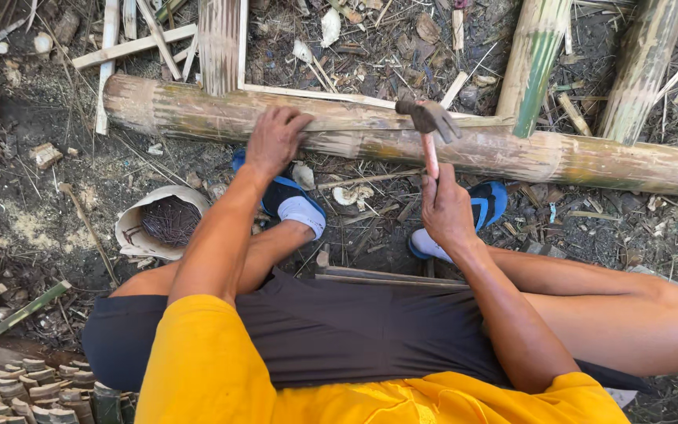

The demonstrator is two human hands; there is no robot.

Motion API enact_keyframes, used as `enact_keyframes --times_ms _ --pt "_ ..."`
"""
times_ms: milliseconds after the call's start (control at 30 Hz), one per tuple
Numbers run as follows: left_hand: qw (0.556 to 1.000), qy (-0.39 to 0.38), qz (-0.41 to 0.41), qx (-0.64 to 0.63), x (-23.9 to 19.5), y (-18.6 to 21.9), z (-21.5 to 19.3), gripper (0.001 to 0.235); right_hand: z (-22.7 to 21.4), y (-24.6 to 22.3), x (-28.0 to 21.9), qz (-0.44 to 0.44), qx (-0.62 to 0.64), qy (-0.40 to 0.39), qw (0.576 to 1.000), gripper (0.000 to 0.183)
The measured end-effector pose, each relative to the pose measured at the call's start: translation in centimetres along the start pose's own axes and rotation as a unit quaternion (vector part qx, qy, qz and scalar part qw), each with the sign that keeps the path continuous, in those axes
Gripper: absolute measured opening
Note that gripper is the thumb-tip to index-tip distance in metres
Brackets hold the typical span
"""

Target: The person uses a hand saw to cut a piece of bamboo and then uses a hammer to drive nails into the bamboo frame. They secure a thin bamboo strip to a larger log and attach a green bamboo pole to the frame structure.

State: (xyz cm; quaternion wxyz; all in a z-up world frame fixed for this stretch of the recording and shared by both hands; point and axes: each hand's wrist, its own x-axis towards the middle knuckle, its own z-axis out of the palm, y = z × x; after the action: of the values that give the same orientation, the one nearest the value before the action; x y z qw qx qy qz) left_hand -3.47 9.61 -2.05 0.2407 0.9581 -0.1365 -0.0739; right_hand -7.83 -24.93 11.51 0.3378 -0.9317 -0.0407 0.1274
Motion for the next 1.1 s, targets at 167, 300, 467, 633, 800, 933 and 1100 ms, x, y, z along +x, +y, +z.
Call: enact_keyframes --times_ms 167,300,467,633,800,933,1100 --pt "0.995 -0.003 0.042 -0.089 5.4 7.5 5.6 0.040 3.1 2.2 0.2 0.037 -0.037 -0.060 0.997 0.018" --pt "0.994 -0.007 0.072 -0.084 6.8 8.1 4.2 0.044 4.5 3.4 0.6 0.043 -0.058 -0.068 0.995 0.021" --pt "0.983 -0.162 0.055 0.069 1.4 -4.7 -6.1 0.031 4.7 3.7 0.3 0.047 -0.064 -0.073 0.994 0.022" --pt "0.854 -0.429 -0.241 0.167 -12.7 -16.2 -12.4 0.026 4.8 2.7 0.2 0.034 -0.059 -0.083 0.994 0.020" --pt "0.829 -0.430 -0.342 0.102 -25.2 -20.1 -2.8 0.043 5.3 1.2 0.1 0.017 -0.032 -0.093 0.995 0.019" --pt "0.832 -0.308 -0.460 0.047 -28.1 -18.5 3.1 0.038 5.6 0.3 0.2 0.017 -0.041 -0.102 0.994 0.018" --pt "0.827 -0.299 -0.477 0.010 -25.9 -17.2 1.3 0.036 5.7 -0.4 0.1 0.001 -0.047 -0.091 0.995 0.016"
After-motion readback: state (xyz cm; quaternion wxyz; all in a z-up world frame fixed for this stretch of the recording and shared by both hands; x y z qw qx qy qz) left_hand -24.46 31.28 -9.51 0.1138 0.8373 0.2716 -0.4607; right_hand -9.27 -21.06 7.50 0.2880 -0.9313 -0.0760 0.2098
